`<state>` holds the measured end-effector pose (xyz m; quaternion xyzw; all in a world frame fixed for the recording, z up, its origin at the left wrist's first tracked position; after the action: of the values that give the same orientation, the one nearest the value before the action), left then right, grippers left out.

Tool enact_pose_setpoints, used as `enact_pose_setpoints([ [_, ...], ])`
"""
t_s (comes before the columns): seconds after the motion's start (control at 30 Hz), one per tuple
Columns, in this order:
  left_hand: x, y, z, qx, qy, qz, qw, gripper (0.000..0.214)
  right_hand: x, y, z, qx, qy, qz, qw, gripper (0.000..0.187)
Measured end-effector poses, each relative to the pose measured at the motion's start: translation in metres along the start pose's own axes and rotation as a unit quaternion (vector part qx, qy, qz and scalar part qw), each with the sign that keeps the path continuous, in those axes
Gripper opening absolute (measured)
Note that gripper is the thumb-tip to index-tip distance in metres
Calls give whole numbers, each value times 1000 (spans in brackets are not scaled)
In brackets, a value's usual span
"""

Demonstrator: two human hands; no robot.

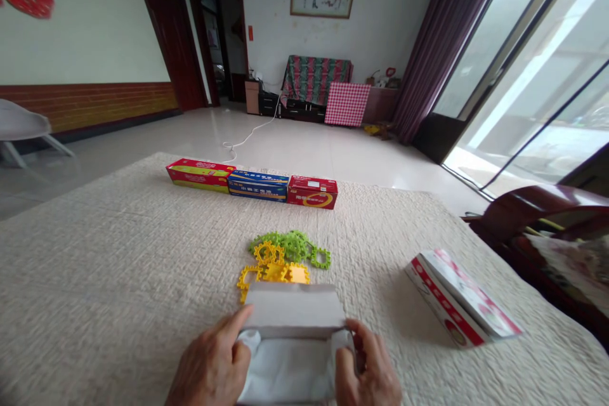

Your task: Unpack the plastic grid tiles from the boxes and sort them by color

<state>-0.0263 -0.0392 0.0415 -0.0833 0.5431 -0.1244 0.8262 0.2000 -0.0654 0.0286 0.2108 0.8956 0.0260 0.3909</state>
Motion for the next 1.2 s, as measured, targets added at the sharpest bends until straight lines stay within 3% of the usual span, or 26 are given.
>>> enact_pose_setpoints([
  [0.17,-15,41,-7,29,-29,162,986,48,25,36,-7,-66,33,-3,997,32],
  [0.27,-14,52,-17,68,-58,213,973,47,31,44,-9,-63,76,-22,995,35],
  [0.37,-12,54,-25,94,-93,213,968,47,32,41,-5,6,128,-58,990,41],
  [0.47,-14,54,-27,64,-114,196,972,48,32,40,-1,69,186,-98,975,51],
  [0.63,-19,57,-27,35,-118,178,976,47,33,44,-1,103,234,-144,956,66],
  [0.8,-22,56,-27,27,-107,188,976,47,31,45,-1,94,158,-128,975,66],
  [0.97,-35,51,-26,22,-128,204,970,45,19,44,-9,53,74,-64,994,63],
  [1.07,-45,44,-26,26,-166,223,960,42,10,41,-18,29,101,-42,994,59],
  [1.2,-50,37,-23,36,-245,225,942,40,7,39,-27,-19,166,-67,984,43],
])
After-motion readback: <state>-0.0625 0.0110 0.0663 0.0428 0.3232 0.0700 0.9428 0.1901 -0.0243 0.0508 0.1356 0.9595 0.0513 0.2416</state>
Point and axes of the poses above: each hand's wrist, its own y-axis towards the middle knuckle, its own x-axis out of the palm, z = x × y, the point moved 2 cm from there along y, towards the middle knuckle, and after that the axes turned 14 degrees about -z, right-handed, at the moved point
